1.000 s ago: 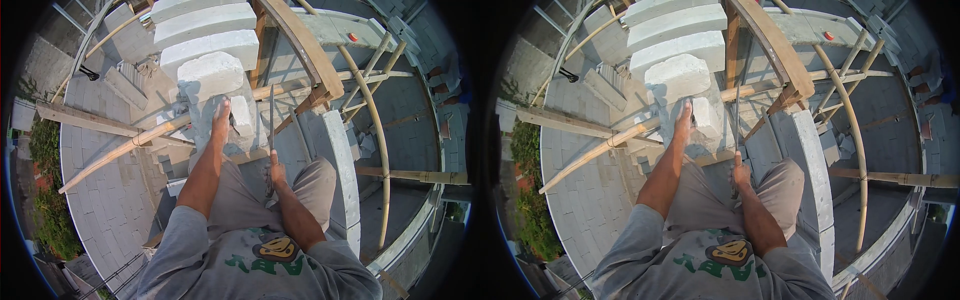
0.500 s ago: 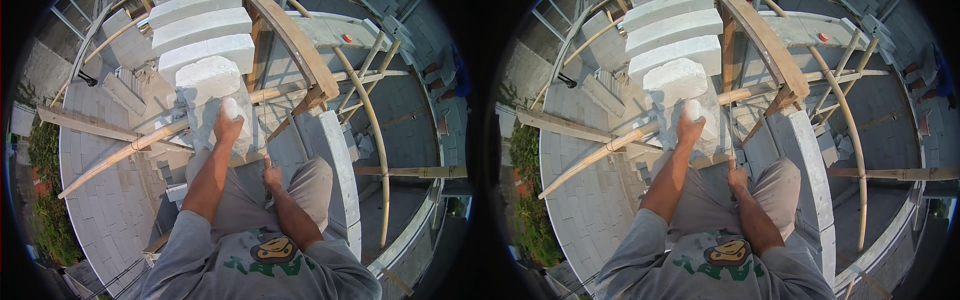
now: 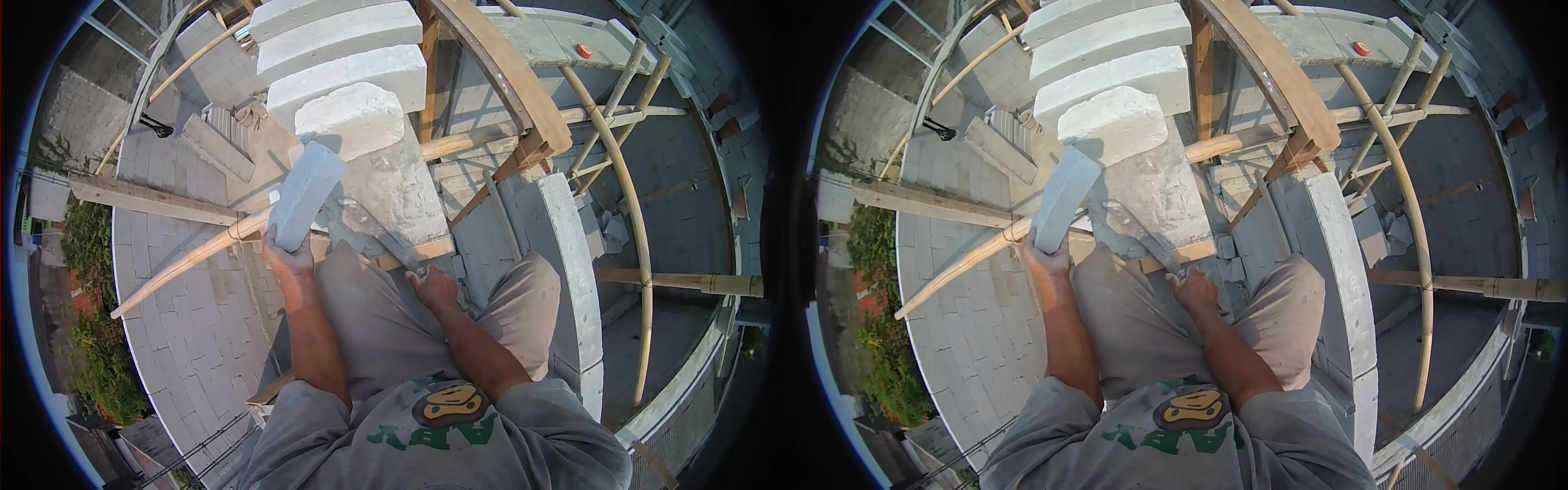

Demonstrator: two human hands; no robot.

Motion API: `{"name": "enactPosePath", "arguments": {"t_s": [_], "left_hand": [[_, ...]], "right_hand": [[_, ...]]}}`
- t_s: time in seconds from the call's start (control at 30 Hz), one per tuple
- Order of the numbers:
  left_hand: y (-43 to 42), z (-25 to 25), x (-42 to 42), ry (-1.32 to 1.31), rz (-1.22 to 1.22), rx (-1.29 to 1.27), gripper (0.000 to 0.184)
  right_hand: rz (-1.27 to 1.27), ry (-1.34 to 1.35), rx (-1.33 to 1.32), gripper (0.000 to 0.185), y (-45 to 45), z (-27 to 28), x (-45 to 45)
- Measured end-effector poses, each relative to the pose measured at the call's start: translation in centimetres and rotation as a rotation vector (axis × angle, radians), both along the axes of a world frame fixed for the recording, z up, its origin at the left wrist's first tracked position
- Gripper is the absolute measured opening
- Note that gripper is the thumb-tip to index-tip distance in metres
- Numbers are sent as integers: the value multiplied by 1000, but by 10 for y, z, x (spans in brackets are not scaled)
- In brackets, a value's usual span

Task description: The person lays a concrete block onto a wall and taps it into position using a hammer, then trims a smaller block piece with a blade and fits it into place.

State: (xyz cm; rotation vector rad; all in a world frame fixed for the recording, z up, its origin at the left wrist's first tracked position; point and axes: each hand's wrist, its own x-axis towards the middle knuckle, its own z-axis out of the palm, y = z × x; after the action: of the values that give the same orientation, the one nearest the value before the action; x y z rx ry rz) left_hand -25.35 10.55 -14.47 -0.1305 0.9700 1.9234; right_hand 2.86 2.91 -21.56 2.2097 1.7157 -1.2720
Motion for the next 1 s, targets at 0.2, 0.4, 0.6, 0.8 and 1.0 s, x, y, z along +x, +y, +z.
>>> {"name": "enactPosePath", "arguments": {"t_s": [0.2, 0.4, 0.6, 0.8, 1.0], "left_hand": [[2, -2, 30, 103, -82, -58, 39], [9, 18, 53, 12, -105, -124, 39], [15, 5, 56, -233, -144, 29, 45], [15, -5, 69, -350, -236, 102, 51], [17, -28, 84, -373, -461, 166, 50]], "right_hand": [[-416, -48, 107, 80, 2, -51, 13], [-597, -37, 123, 81, 12, -34, 32], [-111, 6, 127, 77, 20, 6, 11], [20, -5, 133, 73, 75, -2, -12], [-230, 571, 537, 80, 111, 34, 21]]}}
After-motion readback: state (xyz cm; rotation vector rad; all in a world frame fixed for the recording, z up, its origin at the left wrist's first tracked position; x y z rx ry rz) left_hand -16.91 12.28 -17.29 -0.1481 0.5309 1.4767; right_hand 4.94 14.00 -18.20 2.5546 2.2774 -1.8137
